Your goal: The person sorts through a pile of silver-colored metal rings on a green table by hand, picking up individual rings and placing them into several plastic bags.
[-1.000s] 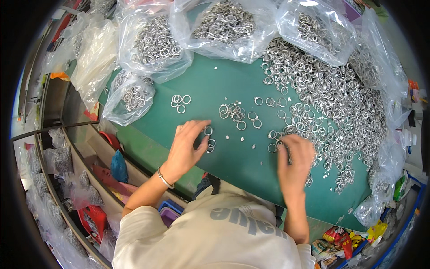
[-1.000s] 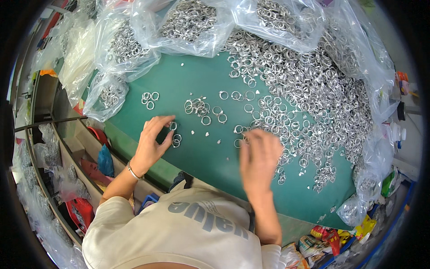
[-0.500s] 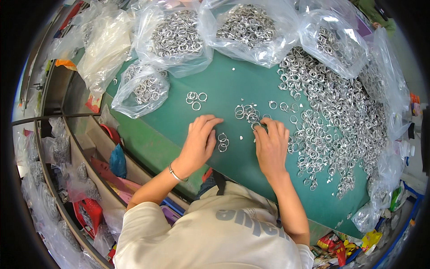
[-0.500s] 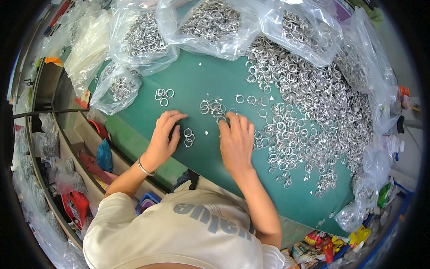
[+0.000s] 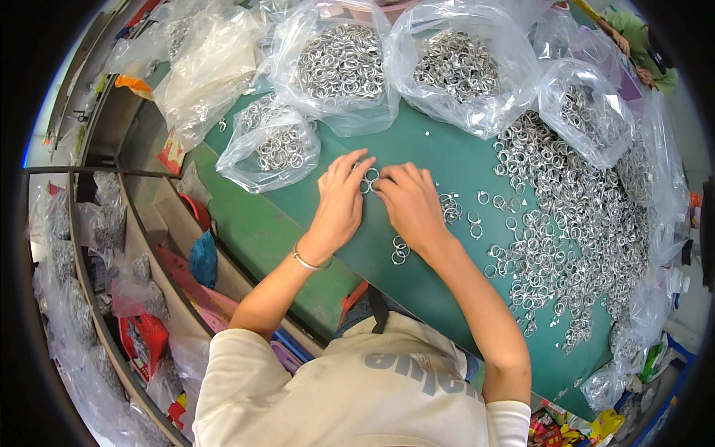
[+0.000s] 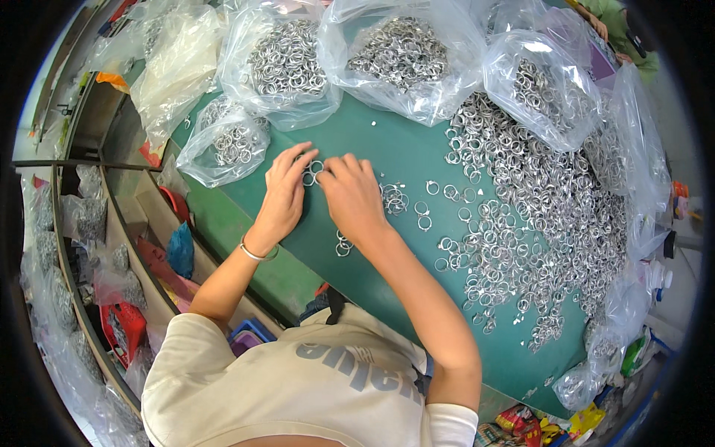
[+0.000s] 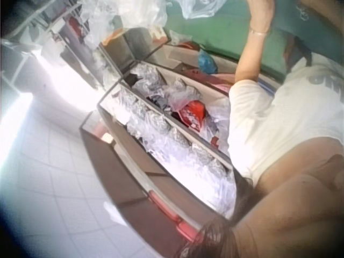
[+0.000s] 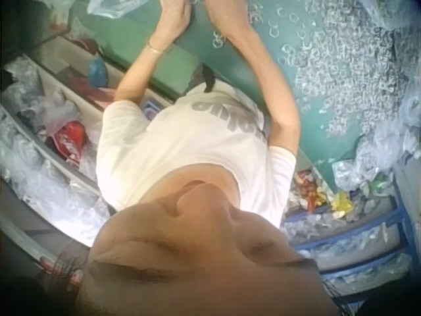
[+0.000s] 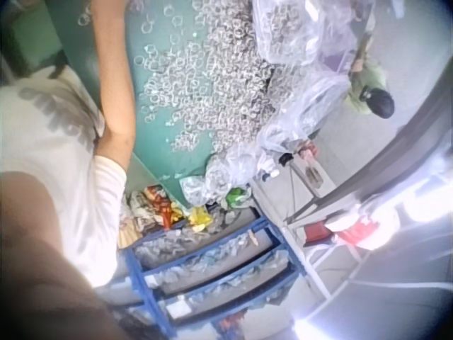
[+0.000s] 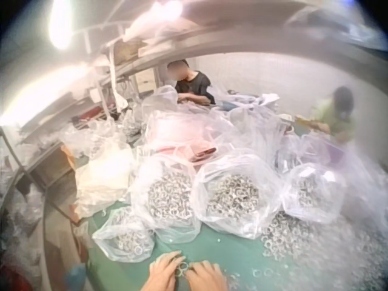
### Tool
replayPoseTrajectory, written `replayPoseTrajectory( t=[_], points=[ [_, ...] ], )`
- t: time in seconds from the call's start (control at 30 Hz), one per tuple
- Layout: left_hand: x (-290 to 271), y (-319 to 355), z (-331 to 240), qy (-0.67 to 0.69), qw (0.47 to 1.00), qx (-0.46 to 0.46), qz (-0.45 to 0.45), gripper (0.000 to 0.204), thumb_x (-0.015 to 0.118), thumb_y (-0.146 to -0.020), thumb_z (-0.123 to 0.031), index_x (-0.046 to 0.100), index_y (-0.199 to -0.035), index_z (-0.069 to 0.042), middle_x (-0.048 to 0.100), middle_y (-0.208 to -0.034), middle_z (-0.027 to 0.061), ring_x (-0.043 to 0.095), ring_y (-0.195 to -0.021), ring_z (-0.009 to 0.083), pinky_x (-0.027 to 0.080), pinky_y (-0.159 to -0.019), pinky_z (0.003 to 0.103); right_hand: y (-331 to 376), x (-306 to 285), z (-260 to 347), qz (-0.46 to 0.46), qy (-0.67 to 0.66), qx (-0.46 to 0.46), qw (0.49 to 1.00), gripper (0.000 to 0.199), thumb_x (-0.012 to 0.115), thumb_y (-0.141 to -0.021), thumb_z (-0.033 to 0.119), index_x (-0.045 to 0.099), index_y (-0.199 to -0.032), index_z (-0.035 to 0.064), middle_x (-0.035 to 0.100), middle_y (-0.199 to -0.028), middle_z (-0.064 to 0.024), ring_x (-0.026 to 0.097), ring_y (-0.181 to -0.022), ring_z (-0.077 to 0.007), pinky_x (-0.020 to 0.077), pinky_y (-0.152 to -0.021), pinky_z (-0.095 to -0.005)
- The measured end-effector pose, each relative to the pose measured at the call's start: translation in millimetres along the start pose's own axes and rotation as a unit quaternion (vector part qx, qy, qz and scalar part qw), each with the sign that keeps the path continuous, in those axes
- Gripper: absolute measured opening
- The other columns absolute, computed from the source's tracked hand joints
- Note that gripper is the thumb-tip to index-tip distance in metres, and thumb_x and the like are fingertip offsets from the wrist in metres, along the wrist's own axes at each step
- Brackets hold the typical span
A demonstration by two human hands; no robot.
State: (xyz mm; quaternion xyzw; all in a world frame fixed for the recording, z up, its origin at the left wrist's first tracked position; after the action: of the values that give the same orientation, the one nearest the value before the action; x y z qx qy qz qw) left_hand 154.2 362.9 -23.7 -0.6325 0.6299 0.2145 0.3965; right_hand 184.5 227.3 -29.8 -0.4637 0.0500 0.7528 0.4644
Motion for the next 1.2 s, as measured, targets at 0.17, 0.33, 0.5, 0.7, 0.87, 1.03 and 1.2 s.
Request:
replayPoseTrajectory(
  t=[0.17, 0.33, 0.5, 0.7, 0.87, 1.03, 1.2],
  points=[
    [1.3, 7.0, -2.9, -0.043, 0.998, 0.026, 0.047, 0.039, 0.063, -0.08, -0.005, 0.056, -0.118, -0.006, 0.047, -0.128, 0.0126, 0.04, -0.124, 0.0322, 0.025, -0.106, 0.048, 53.6, -49.2, 13.5, -0.018, -0.015, 0.088, 0.996, 0.029, 0.065, -0.076, 0.003, 0.061, -0.105, 0.0031, 0.056, -0.117, -0.0114, 0.05, -0.112, -0.0298, 0.0386, -0.092, -0.0414],
    [11.0, 3.2, 7.0, -0.039, 0.999, 0.008, 0.016, 0.038, 0.068, -0.076, -0.003, 0.058, -0.112, -0.007, 0.047, -0.123, 0.013, 0.043, -0.121, 0.0348, 0.027, -0.106, 0.054, 133.6, -117.4, -31.8, -0.074, 0.287, 0.327, 0.897, 0.045, 0.065, -0.083, 0.018, 0.054, -0.124, 0.0049, 0.042, -0.136, -0.0177, 0.036, -0.126, -0.0386, 0.0268, -0.102, -0.0522],
    [19.7, -28.1, -63.4, -0.027, 0.983, 0.125, 0.129, 0.051, 0.063, -0.076, 0.001, 0.05, -0.124, -0.009, 0.045, -0.126, 0.0135, 0.04, -0.124, 0.0349, 0.026, -0.107, 0.056, 159.7, -116.2, -14.8, 0.042, 0.206, 0.316, 0.925, 0.045, 0.066, -0.082, 0.021, 0.055, -0.124, 0.0073, 0.042, -0.137, -0.0144, 0.034, -0.13, -0.0358, 0.0242, -0.104, -0.053],
    [100.5, -56.7, -135.2, 0.061, 0.927, 0.291, 0.231, 0.051, 0.066, -0.076, -0.006, 0.051, -0.125, -0.008, 0.045, -0.132, 0.0118, 0.041, -0.123, 0.0329, 0.031, -0.104, 0.049, 165.8, -137.5, -9.7, 0.061, 0.179, 0.306, 0.933, 0.052, 0.07, -0.078, 0.022, 0.054, -0.126, 0.0086, 0.038, -0.14, -0.0143, 0.03, -0.134, -0.0363, 0.0235, -0.106, -0.0546],
    [138.4, -58.0, -147.0, -0.047, 0.873, 0.408, 0.262, 0.05, 0.065, -0.072, -0.007, 0.055, -0.122, -0.008, 0.045, -0.134, 0.0089, 0.038, -0.126, 0.0301, 0.029, -0.105, 0.052, 184.8, -137.7, 1.9, 0.086, 0.09, 0.296, 0.947, 0.055, 0.07, -0.078, 0.021, 0.051, -0.128, 0.005, 0.036, -0.143, -0.016, 0.029, -0.135, -0.0368, 0.0245, -0.107, -0.0538],
    [111.4, -61.3, -123.4, -0.062, 0.907, 0.357, 0.217, 0.042, 0.056, -0.075, 0.002, 0.058, -0.116, -0.005, 0.049, -0.13, 0.0103, 0.042, -0.124, 0.0325, 0.028, -0.105, 0.054, 203.8, -146.9, 1.3, -0.013, 0.133, 0.365, 0.922, 0.052, 0.068, -0.08, 0.018, 0.051, -0.127, 0.0022, 0.04, -0.139, -0.017, 0.032, -0.133, -0.0374, 0.0255, -0.106, -0.0534],
    [104.5, -28.0, -142.5, 0.028, 0.909, 0.335, 0.245, 0.043, 0.055, -0.074, 0.001, 0.056, -0.117, -0.003, 0.047, -0.129, 0.0137, 0.042, -0.124, 0.0321, 0.03, -0.103, 0.053, 190.5, -125.6, 3.9, 0.009, 0.107, 0.328, 0.939, 0.049, 0.069, -0.08, 0.016, 0.053, -0.124, 0.0029, 0.037, -0.14, -0.0177, 0.032, -0.133, -0.0367, 0.0263, -0.106, -0.0526]
  ],
)
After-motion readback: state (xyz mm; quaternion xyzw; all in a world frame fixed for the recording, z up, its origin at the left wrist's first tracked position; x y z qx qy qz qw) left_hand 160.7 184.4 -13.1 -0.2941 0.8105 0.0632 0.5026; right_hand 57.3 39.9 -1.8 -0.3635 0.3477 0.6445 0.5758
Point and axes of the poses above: each hand's wrist, its own y-axis away from the middle knuckle, its own x-axis out of the palm, z = x × y, the point moved 3 cm from there along -y, towards the middle knuckle
